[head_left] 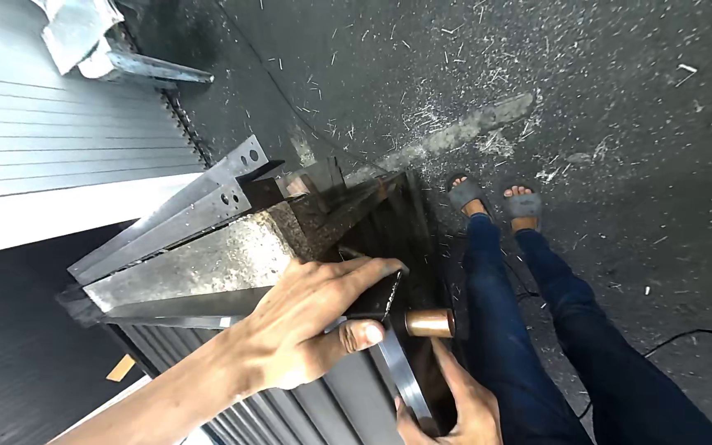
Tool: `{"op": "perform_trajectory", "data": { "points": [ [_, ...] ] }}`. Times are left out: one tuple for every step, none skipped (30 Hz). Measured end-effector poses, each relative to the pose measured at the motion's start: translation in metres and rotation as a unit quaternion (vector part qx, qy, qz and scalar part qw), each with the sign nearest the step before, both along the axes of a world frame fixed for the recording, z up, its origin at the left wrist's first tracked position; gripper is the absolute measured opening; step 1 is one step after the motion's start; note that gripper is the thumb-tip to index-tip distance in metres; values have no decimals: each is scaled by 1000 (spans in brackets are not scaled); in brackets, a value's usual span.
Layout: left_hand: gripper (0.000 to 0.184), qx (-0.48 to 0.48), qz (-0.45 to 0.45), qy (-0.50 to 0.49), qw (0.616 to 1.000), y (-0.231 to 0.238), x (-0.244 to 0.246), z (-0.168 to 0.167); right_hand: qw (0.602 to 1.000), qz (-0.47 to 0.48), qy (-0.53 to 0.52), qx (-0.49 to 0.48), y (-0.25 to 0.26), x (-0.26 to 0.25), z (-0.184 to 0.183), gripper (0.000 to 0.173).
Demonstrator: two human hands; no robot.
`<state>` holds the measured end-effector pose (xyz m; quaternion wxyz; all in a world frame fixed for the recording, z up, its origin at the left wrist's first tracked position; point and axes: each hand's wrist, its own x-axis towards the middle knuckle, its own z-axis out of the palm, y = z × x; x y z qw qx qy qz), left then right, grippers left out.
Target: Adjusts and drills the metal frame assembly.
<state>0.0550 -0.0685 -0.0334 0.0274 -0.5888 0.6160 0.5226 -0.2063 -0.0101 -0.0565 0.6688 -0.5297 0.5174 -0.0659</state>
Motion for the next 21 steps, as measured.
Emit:
{"op": "perform_trajectory", "data": {
  "points": [
    [71,8,8,6,1000,0,0,0,1000,1,0,0,1,0,0,80],
    [72,10,12,14,1000,0,1,-2,1000,2,-1,0,1,-1,1,80],
    [73,8,12,19,1000,-1,1,-4,1000,4,1,-3,0,-1,0,79],
    [73,5,10,22,1000,-1,2,-5,1000,5,4,-6,0,-1,0,79],
    [73,3,9,24,1000,-2,3,-6,1000,4,6,-7,0,0,0,79],
    [74,3,8,26,1000,-2,4,-6,1000,3,10,-8,0,0,1,79],
    [74,4,10,29,1000,-1,4,-6,1000,1,13,-8,1,1,2,78],
    [74,5,11,34,999,-1,4,-6,1000,-1,15,-9,2,1,2,78],
    [75,5,11,35,999,-2,4,-6,1000,-2,17,-10,2,1,1,79],
    [75,4,11,34,999,-3,4,-6,1000,-2,19,-9,3,1,1,79],
    [76,6,12,32,999,-3,3,-5,1000,-1,21,-8,3,1,2,79],
    [76,8,13,30,999,-3,3,-5,1000,-2,21,-8,2,1,2,79],
    [76,8,14,31,999,-4,3,-5,1000,-2,21,-9,2,2,2,79],
    [76,4,14,34,999,-4,3,-6,1000,-2,22,-12,2,2,1,79],
    [76,3,15,37,999,-4,2,-5,1000,-1,22,-14,3,2,2,79],
    [77,4,17,36,999,-5,1,-5,1000,-1,20,-17,3,2,1,80],
    [78,7,21,33,999,-5,1,-4,1000,-2,17,-17,3,2,1,80],
    [78,10,24,30,999,-6,1,-4,1000,-3,14,-14,3,2,1,80],
    [77,9,26,29,999,-6,1,-4,1000,-4,12,-11,3,2,1,80],
    [76,7,28,29,999,-6,1,-5,1000,-7,9,-8,3,2,0,81],
    [76,1,30,29,999,-5,1,-5,1000,-10,8,-5,4,1,0,83]
  ]
}}
